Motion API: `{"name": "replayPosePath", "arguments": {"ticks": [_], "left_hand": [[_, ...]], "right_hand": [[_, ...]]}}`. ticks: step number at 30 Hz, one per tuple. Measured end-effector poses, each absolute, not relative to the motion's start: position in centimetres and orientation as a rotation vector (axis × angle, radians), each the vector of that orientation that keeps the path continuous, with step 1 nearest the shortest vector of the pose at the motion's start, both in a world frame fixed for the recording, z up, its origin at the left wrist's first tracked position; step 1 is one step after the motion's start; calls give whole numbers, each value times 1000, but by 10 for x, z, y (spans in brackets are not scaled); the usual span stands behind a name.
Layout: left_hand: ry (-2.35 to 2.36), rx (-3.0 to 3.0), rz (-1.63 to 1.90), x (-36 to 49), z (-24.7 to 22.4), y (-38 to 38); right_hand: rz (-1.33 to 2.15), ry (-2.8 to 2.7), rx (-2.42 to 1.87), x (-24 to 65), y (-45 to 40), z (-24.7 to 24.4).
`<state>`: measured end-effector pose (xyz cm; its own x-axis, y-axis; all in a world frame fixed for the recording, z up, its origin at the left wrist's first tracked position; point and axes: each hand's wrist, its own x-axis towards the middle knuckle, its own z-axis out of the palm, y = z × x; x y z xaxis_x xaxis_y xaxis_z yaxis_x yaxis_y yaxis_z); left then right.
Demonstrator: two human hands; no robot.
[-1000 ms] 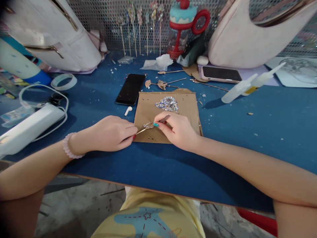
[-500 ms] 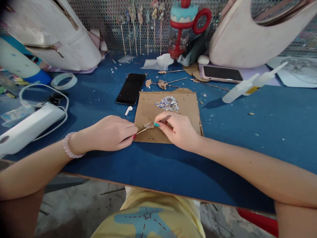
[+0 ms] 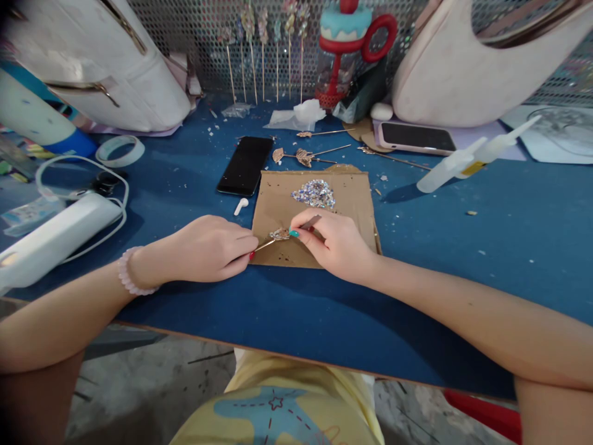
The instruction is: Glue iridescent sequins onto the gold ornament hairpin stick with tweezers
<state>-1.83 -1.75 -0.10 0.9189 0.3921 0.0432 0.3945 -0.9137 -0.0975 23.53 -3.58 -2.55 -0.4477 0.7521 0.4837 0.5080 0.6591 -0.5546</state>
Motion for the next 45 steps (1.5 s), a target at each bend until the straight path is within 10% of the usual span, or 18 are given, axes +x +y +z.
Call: {"name": "replayPosePath", "arguments": {"ticks": [45], "left_hand": [[-584,-2977,-27,-19,-1,-16]], "right_hand": [[414,-2182,-979,236,-35,-26]]}}
